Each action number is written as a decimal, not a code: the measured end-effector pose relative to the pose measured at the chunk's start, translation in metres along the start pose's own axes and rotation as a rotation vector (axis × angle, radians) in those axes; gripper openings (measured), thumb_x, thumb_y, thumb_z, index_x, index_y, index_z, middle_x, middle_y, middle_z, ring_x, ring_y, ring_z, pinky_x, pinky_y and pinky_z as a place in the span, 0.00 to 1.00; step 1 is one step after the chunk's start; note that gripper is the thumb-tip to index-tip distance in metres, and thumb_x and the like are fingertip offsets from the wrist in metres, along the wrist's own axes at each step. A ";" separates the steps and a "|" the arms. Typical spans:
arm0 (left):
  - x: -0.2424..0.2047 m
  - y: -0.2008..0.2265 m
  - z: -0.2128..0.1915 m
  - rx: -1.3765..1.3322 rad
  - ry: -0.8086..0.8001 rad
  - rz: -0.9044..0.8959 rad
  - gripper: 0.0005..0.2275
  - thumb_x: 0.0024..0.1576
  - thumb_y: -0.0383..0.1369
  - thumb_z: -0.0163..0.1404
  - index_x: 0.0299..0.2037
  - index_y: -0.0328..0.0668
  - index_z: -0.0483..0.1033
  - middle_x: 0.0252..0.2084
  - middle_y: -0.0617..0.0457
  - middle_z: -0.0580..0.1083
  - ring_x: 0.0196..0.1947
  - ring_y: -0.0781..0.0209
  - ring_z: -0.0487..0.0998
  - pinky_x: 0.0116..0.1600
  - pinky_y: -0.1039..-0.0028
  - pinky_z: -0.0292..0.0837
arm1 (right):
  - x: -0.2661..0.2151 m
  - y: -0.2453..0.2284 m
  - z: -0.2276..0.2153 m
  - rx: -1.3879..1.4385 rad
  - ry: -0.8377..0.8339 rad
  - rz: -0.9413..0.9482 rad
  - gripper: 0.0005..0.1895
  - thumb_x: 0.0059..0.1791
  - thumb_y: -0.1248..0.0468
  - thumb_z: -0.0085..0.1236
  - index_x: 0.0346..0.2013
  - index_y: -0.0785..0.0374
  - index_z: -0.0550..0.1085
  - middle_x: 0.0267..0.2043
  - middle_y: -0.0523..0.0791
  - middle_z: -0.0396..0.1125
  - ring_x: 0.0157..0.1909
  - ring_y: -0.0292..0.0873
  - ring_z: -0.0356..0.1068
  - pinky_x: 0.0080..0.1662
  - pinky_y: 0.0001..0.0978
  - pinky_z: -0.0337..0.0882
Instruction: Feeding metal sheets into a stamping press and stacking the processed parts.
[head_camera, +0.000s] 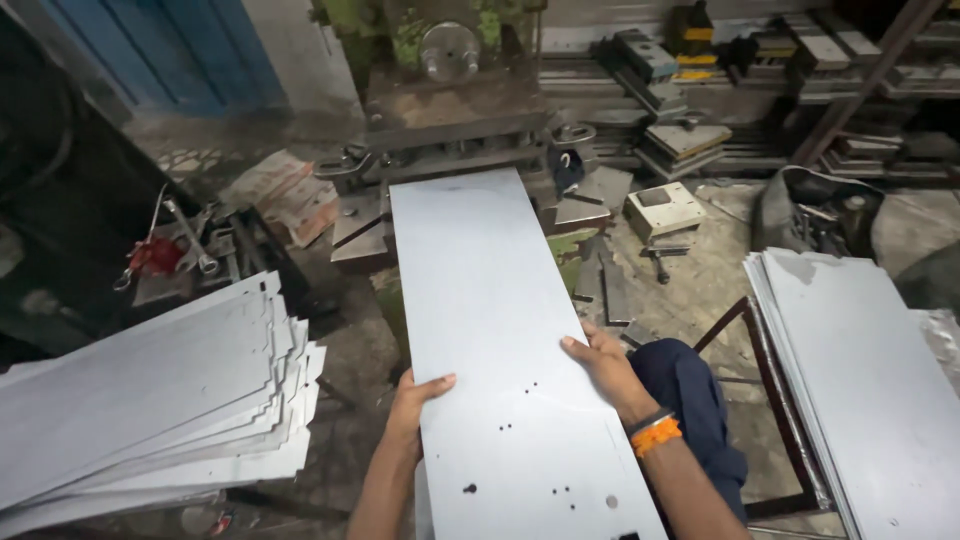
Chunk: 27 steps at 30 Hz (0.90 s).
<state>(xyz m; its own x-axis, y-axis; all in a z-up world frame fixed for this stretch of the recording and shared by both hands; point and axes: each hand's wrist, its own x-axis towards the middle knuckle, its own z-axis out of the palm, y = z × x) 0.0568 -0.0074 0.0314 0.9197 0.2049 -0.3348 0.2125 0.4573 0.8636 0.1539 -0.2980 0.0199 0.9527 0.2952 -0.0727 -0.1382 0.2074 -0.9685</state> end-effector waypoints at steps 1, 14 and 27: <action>0.002 0.004 0.006 0.001 -0.008 0.000 0.21 0.48 0.22 0.54 0.52 0.17 0.71 0.39 0.31 0.74 0.35 0.48 0.73 0.44 0.64 0.68 | 0.004 -0.001 -0.004 -0.001 0.007 -0.005 0.26 0.50 0.70 0.51 0.63 0.74 0.66 0.56 0.53 0.70 0.55 0.44 0.68 0.59 0.31 0.65; 0.121 0.034 -0.001 0.000 -0.018 0.023 0.29 0.53 0.27 0.53 0.69 0.41 0.65 0.63 0.39 0.70 0.58 0.46 0.70 0.64 0.62 0.60 | 0.114 -0.005 0.004 -0.025 0.167 0.109 0.36 0.44 0.66 0.59 0.68 0.60 0.66 0.61 0.55 0.67 0.60 0.50 0.69 0.60 0.42 0.65; 0.385 0.049 -0.050 0.310 0.144 -0.020 0.32 0.42 0.45 0.72 0.54 0.35 0.79 0.45 0.38 0.79 0.46 0.45 0.81 0.52 0.55 0.74 | 0.330 0.034 -0.038 -0.036 0.243 0.115 0.25 0.44 0.61 0.70 0.55 0.60 0.77 0.39 0.49 0.77 0.37 0.42 0.80 0.42 0.36 0.78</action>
<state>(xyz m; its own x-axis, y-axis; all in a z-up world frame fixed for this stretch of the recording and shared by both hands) 0.4047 0.1373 -0.0736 0.8630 0.3290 -0.3833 0.3405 0.1817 0.9225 0.4738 -0.2289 -0.0463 0.9689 0.0816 -0.2336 -0.2437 0.1505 -0.9581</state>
